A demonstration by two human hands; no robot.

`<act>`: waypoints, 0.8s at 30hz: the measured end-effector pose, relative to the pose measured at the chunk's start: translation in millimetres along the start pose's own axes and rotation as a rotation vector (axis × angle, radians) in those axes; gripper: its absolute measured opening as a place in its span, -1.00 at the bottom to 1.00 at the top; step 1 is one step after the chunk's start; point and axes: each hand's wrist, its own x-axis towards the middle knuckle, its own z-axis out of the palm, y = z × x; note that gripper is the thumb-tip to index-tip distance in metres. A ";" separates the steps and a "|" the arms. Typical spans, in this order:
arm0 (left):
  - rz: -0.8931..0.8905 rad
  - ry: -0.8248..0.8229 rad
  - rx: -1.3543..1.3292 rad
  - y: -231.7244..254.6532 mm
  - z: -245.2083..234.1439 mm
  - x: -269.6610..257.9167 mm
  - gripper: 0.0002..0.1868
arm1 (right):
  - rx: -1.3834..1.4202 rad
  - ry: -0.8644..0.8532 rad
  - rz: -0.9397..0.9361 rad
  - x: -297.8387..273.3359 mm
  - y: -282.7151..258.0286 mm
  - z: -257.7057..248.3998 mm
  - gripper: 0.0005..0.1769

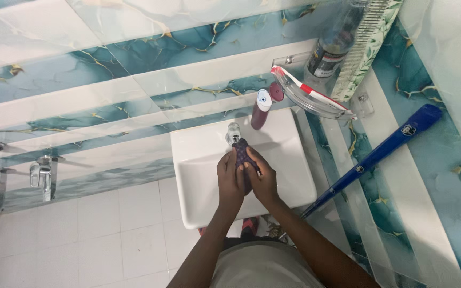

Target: The person tightens and screws faucets onto a sink and bathroom wall pipes using a cloth.

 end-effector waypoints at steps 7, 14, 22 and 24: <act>-0.129 0.038 -0.133 -16.5 3.6 18.3 -0.57 | 0.237 -0.040 0.243 37.7 30.3 -2.9 -0.54; -0.231 0.228 -0.213 -28.6 -2.8 70.3 -0.50 | -0.016 0.050 -0.013 59.1 25.2 22.1 -0.40; -0.107 0.244 -0.189 -27.5 10.5 61.0 -0.71 | -0.050 -0.157 -0.108 72.1 9.4 8.2 -0.30; -0.139 0.208 -0.194 -31.6 14.9 71.0 -0.70 | -0.036 -0.164 0.014 81.6 10.4 11.8 -0.36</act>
